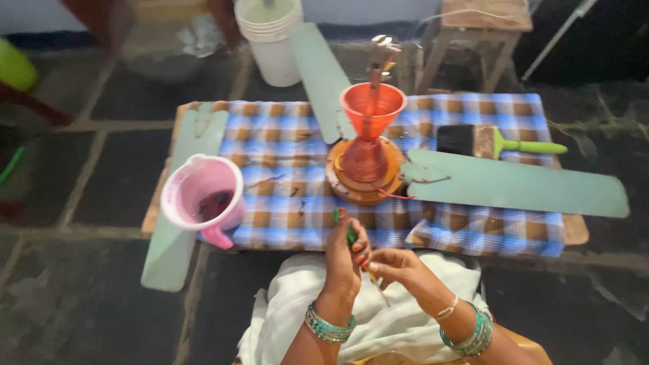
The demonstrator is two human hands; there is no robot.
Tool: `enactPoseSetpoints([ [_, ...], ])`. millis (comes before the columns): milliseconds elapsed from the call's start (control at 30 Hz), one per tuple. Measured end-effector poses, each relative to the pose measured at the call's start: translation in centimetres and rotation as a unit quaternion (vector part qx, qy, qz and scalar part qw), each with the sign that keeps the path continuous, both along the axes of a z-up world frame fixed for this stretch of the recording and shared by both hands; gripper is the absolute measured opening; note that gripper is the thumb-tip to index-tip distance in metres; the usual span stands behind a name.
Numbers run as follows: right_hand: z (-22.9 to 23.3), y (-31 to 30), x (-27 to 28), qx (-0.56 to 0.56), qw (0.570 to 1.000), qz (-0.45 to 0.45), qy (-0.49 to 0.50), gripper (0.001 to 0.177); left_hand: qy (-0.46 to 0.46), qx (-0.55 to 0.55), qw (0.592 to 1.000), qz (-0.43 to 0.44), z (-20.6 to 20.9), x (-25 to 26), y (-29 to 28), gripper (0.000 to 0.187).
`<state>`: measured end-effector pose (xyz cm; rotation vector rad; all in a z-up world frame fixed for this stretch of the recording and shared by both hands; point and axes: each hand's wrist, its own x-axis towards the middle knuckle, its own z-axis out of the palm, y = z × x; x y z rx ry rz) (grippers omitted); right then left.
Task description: The person cleans the fan blades with a brush, then uses a screwdriver to remove and reattach fan blades to the motor housing. The person handles the fan blades, brush, and screwdriver throughout the process.
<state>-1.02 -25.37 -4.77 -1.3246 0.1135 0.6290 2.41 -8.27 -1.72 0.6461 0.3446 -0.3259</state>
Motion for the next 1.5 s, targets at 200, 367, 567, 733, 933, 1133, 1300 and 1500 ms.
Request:
enactPoseSetpoints([
  [200, -9.5, -11.2, 4.6, 0.091, 0.920, -0.361, 0.119, 0.051, 0.081, 0.076, 0.993, -0.029, -2.6, 2.5, -0.5, 0.047],
  [367, -17.2, -16.5, 8.1, 0.228, 0.860, -0.435, 0.135, 0.054, 0.086, 0.100, 0.990, -0.043, -2.9, 3.1, -0.8, 0.057],
  [567, -19.9, -18.5, 9.9, 0.206, 0.862, -0.461, 0.040, 0.036, 0.106, 0.077, 0.990, -0.052, -2.6, 2.8, 0.0, 0.050],
  [733, -16.6, -20.0, 7.4, 0.146, 0.870, -0.471, -0.002, 0.030, 0.080, 0.065, 0.994, -0.048, -1.7, 2.1, 1.1, 0.038],
  [933, -6.1, -18.3, 2.4, 0.074, 0.876, -0.465, -0.105, 0.021, 0.064, 0.064, 0.994, -0.056, -0.8, 0.3, 2.8, 0.035],
  [1133, 6.1, -10.7, 1.1, 0.008, 0.894, -0.398, -0.205, 0.018, -0.042, 0.115, 0.991, -0.048, 1.3, -2.3, 6.1, 0.056],
  [1300, 10.4, -3.1, 2.9, 0.071, 0.931, -0.272, -0.234, 0.026, -0.147, 0.076, 0.986, -0.025, 1.6, -4.7, 10.3, 0.067],
  [1500, 12.7, 7.4, 4.5, 0.156, 0.959, -0.116, -0.207, 0.038, -0.168, 0.134, 0.970, 0.113, 1.5, -8.0, 17.0, 0.063],
])
